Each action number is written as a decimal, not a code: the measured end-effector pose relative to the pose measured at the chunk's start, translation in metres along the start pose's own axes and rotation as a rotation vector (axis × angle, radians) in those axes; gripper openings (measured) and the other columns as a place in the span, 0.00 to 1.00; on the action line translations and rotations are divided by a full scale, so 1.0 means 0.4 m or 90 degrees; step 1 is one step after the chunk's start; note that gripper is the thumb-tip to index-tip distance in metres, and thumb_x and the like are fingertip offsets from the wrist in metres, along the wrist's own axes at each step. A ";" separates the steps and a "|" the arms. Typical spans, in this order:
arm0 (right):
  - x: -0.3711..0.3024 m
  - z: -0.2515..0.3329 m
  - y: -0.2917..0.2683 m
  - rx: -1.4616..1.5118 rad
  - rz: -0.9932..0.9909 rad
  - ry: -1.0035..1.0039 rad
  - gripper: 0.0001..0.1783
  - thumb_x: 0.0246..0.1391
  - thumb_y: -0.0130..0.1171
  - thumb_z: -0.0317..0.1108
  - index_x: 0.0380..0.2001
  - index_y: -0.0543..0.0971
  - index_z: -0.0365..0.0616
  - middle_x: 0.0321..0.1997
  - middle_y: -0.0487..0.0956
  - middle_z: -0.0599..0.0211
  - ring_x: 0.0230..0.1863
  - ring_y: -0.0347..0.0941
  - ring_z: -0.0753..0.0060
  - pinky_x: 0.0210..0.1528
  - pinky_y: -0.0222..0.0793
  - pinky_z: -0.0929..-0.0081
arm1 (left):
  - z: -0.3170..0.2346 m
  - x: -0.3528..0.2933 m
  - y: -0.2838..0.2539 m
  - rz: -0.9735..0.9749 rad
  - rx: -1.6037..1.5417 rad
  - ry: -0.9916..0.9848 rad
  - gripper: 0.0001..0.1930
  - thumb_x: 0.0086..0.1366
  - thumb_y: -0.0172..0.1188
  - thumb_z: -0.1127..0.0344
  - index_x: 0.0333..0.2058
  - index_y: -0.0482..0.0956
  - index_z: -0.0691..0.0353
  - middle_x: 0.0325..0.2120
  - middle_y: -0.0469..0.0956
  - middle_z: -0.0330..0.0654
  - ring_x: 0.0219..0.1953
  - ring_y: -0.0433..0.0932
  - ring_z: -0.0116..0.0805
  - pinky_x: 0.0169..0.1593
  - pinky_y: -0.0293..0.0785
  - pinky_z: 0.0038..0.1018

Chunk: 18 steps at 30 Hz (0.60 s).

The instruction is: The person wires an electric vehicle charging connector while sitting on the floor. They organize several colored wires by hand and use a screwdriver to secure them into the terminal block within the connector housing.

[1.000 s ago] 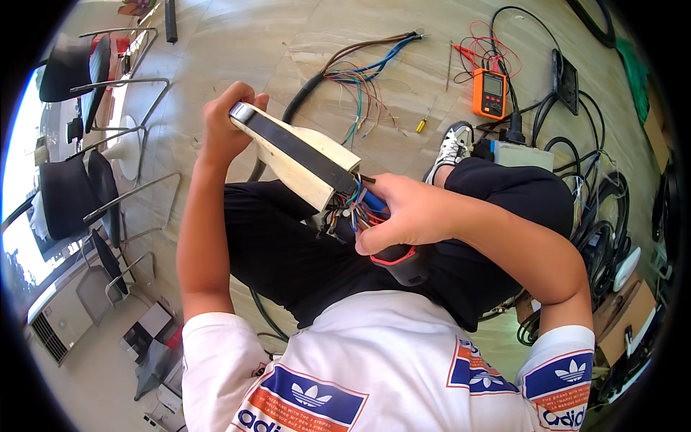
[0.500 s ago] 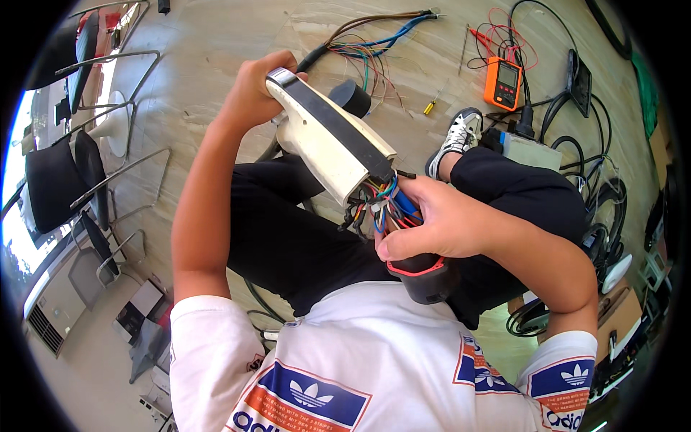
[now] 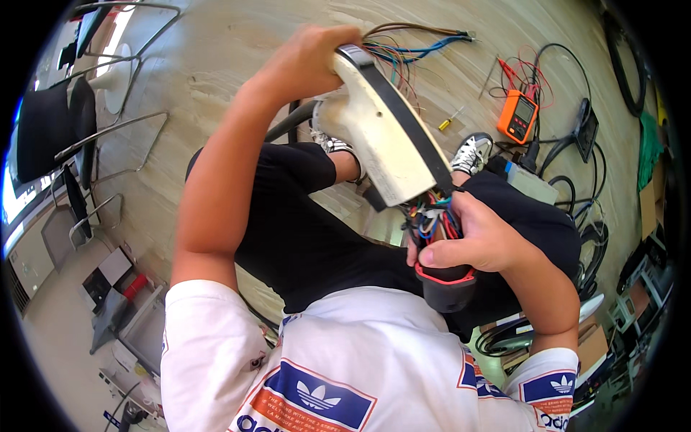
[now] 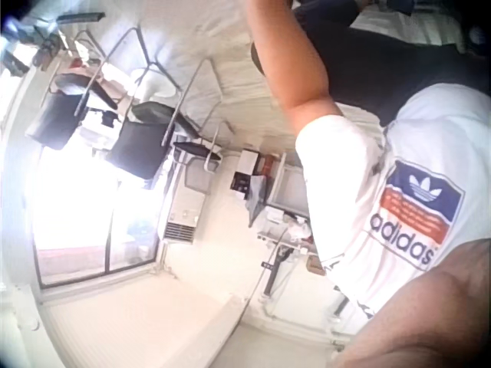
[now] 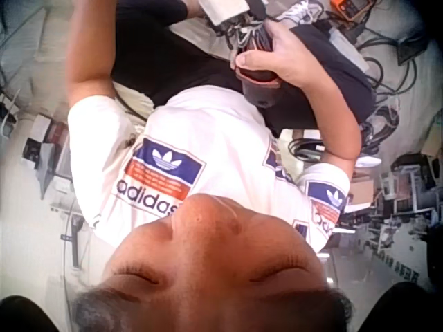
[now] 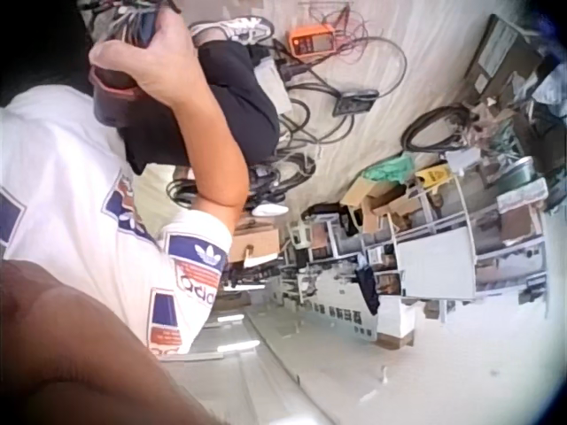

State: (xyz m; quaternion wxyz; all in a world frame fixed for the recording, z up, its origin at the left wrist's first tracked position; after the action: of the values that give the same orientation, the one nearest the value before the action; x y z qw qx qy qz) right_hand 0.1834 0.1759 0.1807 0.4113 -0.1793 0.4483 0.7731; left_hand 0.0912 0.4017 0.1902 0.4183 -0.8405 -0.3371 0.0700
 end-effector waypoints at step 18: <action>0.042 -0.044 -0.058 0.066 -0.094 0.018 0.30 0.44 0.71 0.40 0.48 0.72 0.36 0.37 0.76 0.67 0.38 0.73 0.75 0.44 0.69 0.76 | -0.226 -0.074 0.075 0.348 -0.351 -0.091 0.17 0.55 0.68 0.66 0.42 0.78 0.66 0.26 0.77 0.40 0.28 0.77 0.31 0.35 0.73 0.27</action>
State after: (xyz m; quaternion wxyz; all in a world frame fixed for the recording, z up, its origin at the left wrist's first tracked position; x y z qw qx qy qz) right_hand 0.1903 0.1751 0.1479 0.4695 -0.2014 0.4794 0.7136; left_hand 0.1200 0.3111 0.2206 0.1182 -0.9731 -0.1355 0.1440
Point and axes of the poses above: each hand's wrist, its own x-axis towards the middle knuckle, its own y-axis out of the palm, z = x × y, the point moved 10 cm from there along x, towards the middle knuckle
